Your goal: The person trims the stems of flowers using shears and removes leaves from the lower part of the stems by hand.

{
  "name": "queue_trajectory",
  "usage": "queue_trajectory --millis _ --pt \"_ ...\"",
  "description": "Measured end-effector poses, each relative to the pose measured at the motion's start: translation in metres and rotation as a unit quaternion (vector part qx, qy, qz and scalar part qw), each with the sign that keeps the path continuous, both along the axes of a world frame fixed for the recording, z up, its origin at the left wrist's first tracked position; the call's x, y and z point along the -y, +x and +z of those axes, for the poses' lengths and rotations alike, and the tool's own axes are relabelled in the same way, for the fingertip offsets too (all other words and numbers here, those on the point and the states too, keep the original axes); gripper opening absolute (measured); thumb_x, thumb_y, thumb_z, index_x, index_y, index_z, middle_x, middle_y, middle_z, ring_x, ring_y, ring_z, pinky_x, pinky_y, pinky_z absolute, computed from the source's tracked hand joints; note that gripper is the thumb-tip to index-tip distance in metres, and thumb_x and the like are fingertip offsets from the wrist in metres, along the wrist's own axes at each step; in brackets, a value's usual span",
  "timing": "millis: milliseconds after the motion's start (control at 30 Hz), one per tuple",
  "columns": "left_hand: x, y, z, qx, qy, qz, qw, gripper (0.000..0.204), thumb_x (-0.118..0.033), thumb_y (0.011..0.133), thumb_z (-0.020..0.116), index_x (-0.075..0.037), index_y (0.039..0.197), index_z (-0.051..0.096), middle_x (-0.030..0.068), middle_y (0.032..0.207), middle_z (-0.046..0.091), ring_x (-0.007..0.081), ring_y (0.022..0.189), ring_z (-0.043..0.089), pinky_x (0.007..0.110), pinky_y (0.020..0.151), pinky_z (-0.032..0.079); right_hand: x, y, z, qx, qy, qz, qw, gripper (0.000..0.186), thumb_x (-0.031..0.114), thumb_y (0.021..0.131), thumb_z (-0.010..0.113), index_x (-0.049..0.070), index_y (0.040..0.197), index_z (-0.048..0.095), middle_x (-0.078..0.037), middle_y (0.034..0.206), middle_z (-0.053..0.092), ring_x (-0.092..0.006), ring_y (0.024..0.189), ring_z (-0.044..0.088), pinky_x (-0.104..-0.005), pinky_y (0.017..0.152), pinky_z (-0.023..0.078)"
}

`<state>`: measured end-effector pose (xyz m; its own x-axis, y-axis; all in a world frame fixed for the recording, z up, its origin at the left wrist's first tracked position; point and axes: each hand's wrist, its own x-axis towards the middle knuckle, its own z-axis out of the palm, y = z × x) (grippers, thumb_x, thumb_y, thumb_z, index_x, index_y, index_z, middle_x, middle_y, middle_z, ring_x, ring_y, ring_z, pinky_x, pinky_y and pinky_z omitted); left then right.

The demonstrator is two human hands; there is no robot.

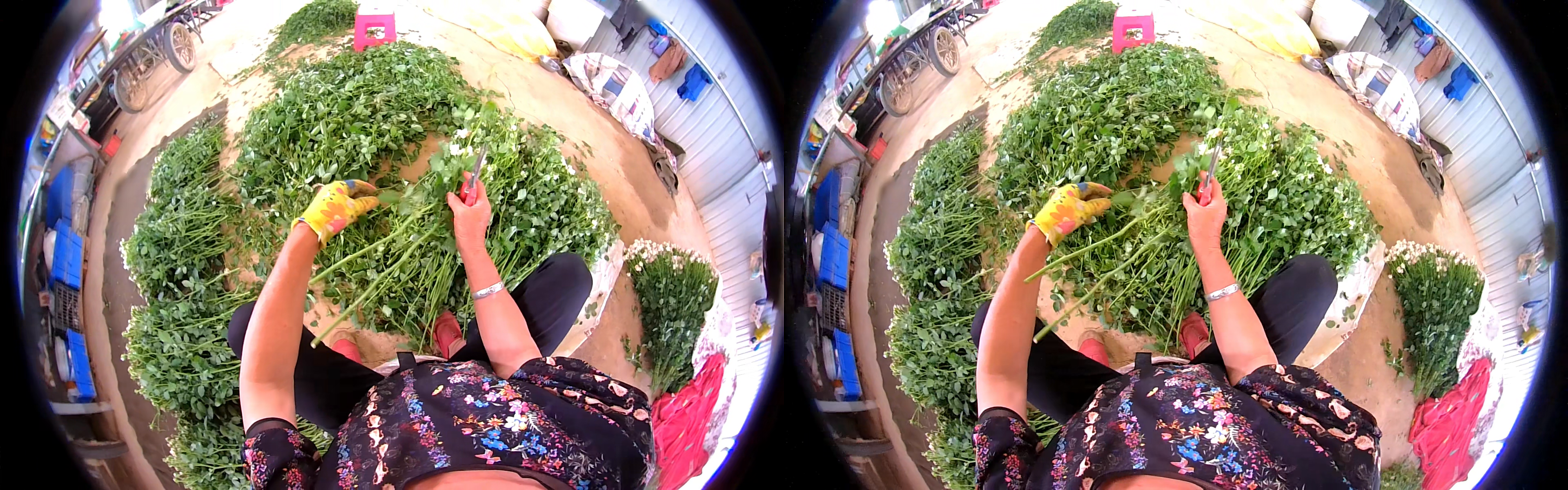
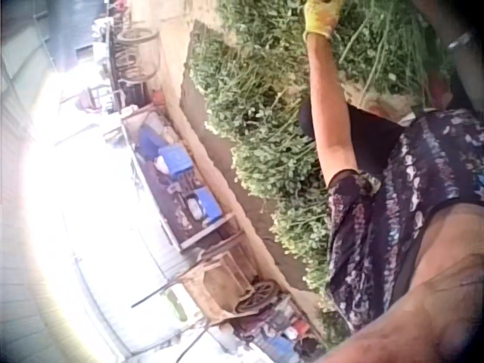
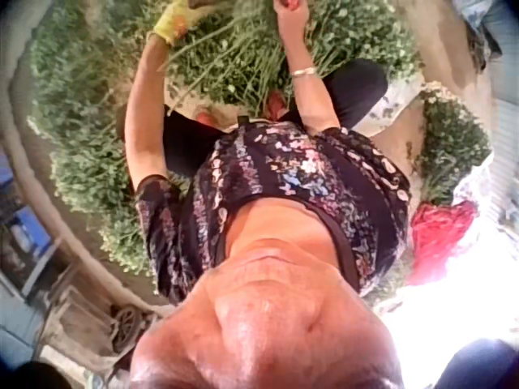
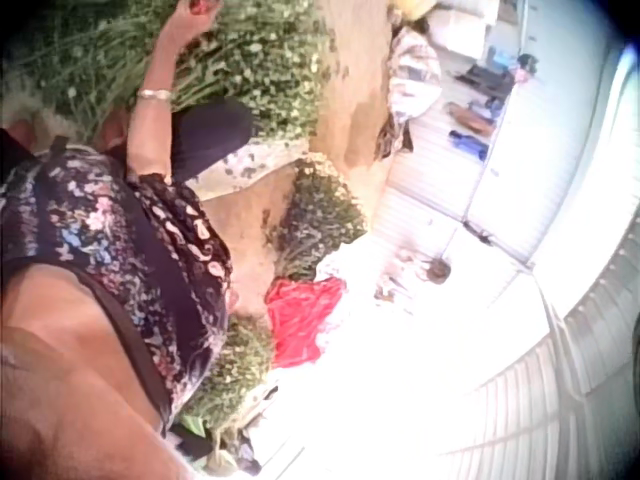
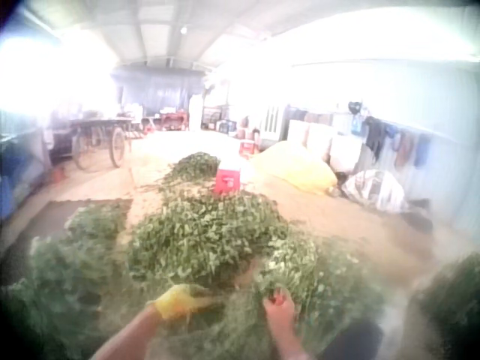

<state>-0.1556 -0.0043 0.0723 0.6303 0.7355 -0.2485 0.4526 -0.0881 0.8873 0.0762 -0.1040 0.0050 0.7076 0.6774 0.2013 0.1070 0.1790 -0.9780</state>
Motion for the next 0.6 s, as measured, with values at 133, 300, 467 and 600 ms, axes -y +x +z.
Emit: queue_trajectory --millis 133,300,467,600 --pt "0.019 0.011 -0.010 0.037 -0.180 -0.065 0.981 0.051 -0.029 0.086 0.066 -0.011 0.131 0.049 0.0103 0.118 0.058 0.0183 0.092 0.061 0.033 0.072 0.054 -0.005 -0.002 -0.023 -0.112 -0.097 0.021 0.989 0.058 -0.002 0.062 0.070 0.000 0.117 0.054 0.002 0.081 0.050 -0.0108 0.068 0.049 -0.0248 0.064 0.044" --pt "0.054 0.012 -0.055 -0.022 -0.163 -0.167 0.972 0.074 -0.012 0.080 0.071 -0.011 0.143 0.031 0.0149 0.121 0.056 0.0172 0.087 0.059 0.030 0.065 0.052 -0.005 -0.005 -0.037 -0.218 -0.062 0.071 0.971 0.063 -0.006 0.062 0.069 0.001 0.122 0.050 0.000 0.082 0.051 -0.0117 0.064 0.051 -0.0257 0.055 0.045" --pt "0.081 0.024 -0.052 -0.012 -0.158 0.011 0.987 0.051 -0.005 0.086 0.060 -0.005 0.134 0.043 0.0060 0.096 0.064 0.0093 0.062 0.058 0.022 0.047 0.044 0.001 -0.018 -0.016 -0.187 -0.041 0.124 0.974 0.059 -0.010 0.067 0.063 0.006 0.122 0.049 -0.001 0.085 0.050 -0.0101 0.066 0.050 -0.0235 0.056 0.044" --pt "0.073 0.023 -0.054 0.150 -0.083 0.093 0.981 0.036 -0.012 0.092 0.056 -0.004 0.127 0.050 0.0049 0.088 0.065 0.0060 0.050 0.049 0.019 0.042 0.038 0.004 -0.027 0.037 -0.119 0.051 0.131 0.983 0.058 -0.012 0.073 0.059 0.005 0.127 0.046 0.000 0.092 0.048 -0.0075 0.075 0.049 -0.0193 0.064 0.045"
